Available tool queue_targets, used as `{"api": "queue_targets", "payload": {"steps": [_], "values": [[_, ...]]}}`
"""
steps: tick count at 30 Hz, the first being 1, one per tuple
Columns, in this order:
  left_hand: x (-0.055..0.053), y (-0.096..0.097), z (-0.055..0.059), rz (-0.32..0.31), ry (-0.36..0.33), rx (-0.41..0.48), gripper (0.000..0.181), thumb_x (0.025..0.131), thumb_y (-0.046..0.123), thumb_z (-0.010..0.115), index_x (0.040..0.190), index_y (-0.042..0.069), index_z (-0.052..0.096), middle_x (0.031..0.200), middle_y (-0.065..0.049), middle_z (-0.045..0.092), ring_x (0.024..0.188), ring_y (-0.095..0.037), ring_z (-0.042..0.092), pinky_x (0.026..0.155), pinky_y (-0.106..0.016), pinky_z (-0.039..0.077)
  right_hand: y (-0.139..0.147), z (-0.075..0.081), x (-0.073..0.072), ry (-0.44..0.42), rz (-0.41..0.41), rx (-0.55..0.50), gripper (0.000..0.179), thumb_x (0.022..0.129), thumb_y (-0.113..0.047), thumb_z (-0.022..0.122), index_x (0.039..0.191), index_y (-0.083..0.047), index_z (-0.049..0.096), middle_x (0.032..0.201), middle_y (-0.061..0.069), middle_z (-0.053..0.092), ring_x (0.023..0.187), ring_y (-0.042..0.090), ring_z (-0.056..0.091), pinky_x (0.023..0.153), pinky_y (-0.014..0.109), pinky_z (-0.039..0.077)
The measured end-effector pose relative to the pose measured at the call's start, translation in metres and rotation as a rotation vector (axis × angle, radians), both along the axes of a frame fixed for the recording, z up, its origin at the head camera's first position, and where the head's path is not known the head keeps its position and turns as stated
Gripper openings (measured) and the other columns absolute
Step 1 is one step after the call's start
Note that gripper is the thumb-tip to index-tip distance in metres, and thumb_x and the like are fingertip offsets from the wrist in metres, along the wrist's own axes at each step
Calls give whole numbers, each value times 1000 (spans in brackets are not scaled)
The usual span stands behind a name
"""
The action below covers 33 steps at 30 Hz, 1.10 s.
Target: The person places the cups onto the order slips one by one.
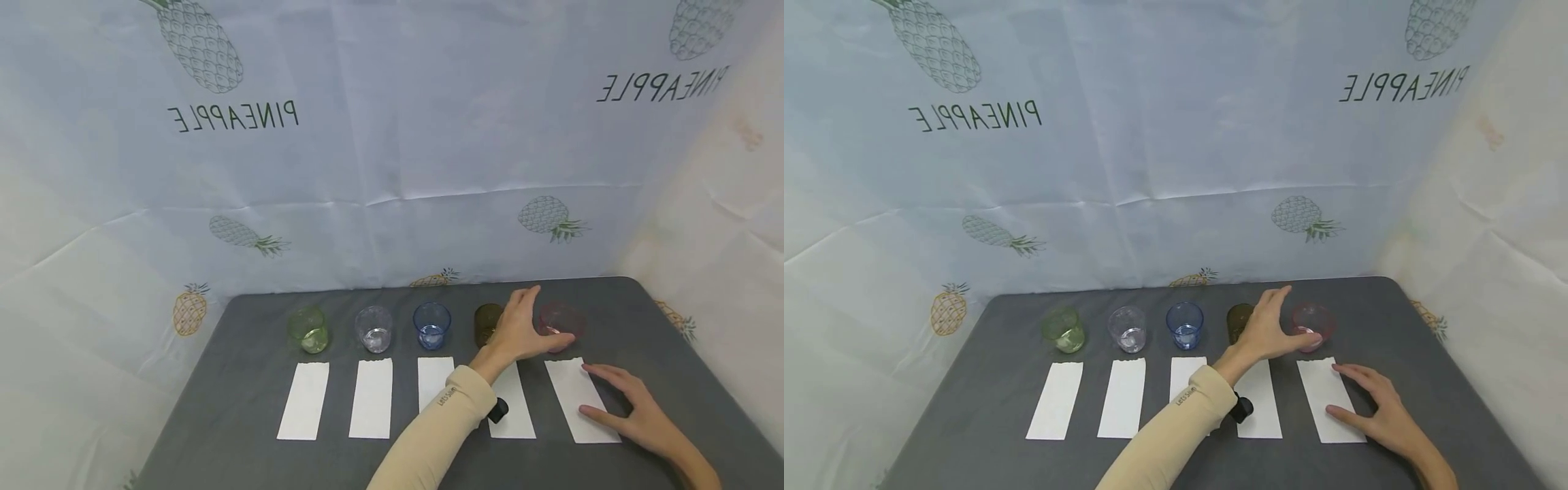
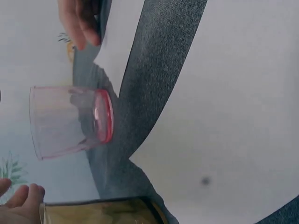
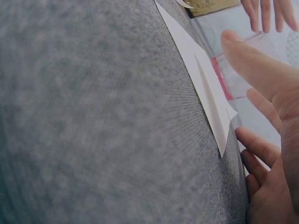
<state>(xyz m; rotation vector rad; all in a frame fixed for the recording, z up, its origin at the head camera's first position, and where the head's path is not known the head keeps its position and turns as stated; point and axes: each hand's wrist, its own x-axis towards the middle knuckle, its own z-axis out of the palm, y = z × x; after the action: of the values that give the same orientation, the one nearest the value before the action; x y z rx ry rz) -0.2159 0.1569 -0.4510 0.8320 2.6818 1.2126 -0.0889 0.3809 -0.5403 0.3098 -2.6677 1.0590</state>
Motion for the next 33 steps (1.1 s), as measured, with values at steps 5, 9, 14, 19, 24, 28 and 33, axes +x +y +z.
{"api": "queue_targets", "payload": {"steps": [5,9,14,19,24,28,33], "values": [[3,7,1,28,33,-32,98,83,56,79,161,22,30,160,0,40,140,-15,51,107,-27,51,0,1,-1,-30,9,4,76,74,-16,90,143,-15,59,134,-4,51,123,-22,19,92,69,28],[5,12,3,58,13,-45,98,84,55,79,161,20,30,161,-1,38,141,-16,51,108,-28,51,0,1,-3,-55,35,30,78,73,-18,90,144,-16,57,138,13,48,123,-21,15,91,69,27],[9,18,4,62,-19,-51,96,86,53,77,161,17,30,163,-2,36,144,-19,49,110,-30,50,1,2,-2,-89,46,59,81,71,-19,91,144,-16,57,142,21,44,132,15,30,88,71,27],[13,22,-1,84,-32,-49,97,84,51,80,160,14,32,160,-5,39,143,-18,49,110,-28,50,2,2,-1,-110,67,54,82,69,-19,91,144,-17,56,145,27,41,126,53,33,85,74,26],[15,24,-11,106,-44,-40,91,86,47,79,158,12,36,156,-5,44,139,-18,52,107,-27,51,2,1,0,-115,83,40,82,69,-18,91,143,-17,57,145,25,39,127,56,29,83,76,24],[15,26,-15,110,-13,-46,83,90,46,74,156,12,39,153,-4,48,136,-16,55,105,-24,52,3,1,0,-106,83,46,82,69,-18,91,143,-17,57,144,25,38,126,57,28,83,77,23],[14,27,-17,106,-16,-55,80,91,47,73,155,13,40,152,-3,49,134,-15,56,104,-23,52,4,2,1,-105,89,48,81,69,-18,91,143,-16,58,144,27,38,126,59,27,83,78,21]]}}
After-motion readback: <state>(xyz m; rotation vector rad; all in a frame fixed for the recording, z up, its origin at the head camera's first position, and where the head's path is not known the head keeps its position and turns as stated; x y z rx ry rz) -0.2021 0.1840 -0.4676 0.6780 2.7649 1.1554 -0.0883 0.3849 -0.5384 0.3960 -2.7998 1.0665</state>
